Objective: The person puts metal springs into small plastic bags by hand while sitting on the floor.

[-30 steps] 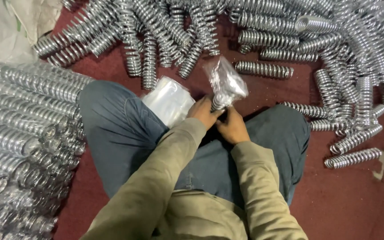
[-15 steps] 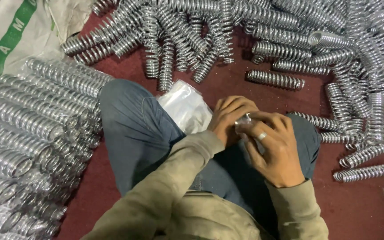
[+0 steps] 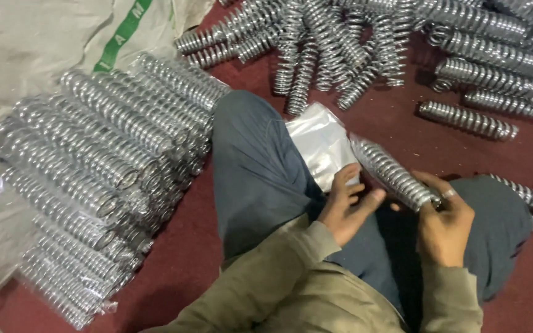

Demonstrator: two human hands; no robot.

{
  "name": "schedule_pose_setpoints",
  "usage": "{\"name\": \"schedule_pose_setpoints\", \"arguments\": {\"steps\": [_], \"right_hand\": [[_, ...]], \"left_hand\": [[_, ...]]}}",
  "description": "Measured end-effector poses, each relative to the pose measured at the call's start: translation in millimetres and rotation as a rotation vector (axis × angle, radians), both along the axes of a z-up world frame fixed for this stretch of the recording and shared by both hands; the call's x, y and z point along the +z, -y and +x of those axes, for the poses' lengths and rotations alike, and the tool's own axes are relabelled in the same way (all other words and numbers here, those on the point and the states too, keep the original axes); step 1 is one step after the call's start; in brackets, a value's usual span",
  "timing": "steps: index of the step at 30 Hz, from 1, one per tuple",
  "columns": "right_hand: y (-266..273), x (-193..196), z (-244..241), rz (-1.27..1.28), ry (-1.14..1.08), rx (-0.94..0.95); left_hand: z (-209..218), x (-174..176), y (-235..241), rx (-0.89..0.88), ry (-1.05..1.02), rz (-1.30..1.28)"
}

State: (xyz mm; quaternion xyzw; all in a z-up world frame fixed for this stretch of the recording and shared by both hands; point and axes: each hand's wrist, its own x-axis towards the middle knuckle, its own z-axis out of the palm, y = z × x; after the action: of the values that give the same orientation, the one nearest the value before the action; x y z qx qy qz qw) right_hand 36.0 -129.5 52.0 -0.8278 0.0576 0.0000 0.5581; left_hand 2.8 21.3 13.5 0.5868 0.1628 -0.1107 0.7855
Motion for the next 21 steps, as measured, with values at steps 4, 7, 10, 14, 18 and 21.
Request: {"name": "schedule_pose_setpoints", "arguments": {"steps": [4, 7, 10, 14, 18, 21], "right_hand": [[-53.3, 23.2, -37.4, 0.568, -0.110, 0.189], [-58.8, 44.5, -18.4, 0.399, -0.244, 0.682], [-38.9, 23.9, 32.2, -0.061, 0.004, 0.595], [24.1, -34.2, 116.9, -0.331, -0.084, 0.364], [93.4, -115.7, 189.7, -0.983, 0.099, 0.400], [109.7, -142.8, 196.5, -1.238, 0.315, 0.439]], "left_hand": [[-15.8, 11.8, -54.4, 0.219, 0.287, -0.260], [-12.6, 51.7, -116.5, 0.511, 0.756, 0.028], [-15.0, 82.9, -200.5, 0.609, 0.653, 0.887], [-13.5, 92.3, -286.3, 0.755, 0.363, 1.317], [-12.9, 109.2, -298.6, 0.502, 0.050, 1.526], [-21.5, 60.2, -332.2, 0.347, 0.155, 1.845]]}}
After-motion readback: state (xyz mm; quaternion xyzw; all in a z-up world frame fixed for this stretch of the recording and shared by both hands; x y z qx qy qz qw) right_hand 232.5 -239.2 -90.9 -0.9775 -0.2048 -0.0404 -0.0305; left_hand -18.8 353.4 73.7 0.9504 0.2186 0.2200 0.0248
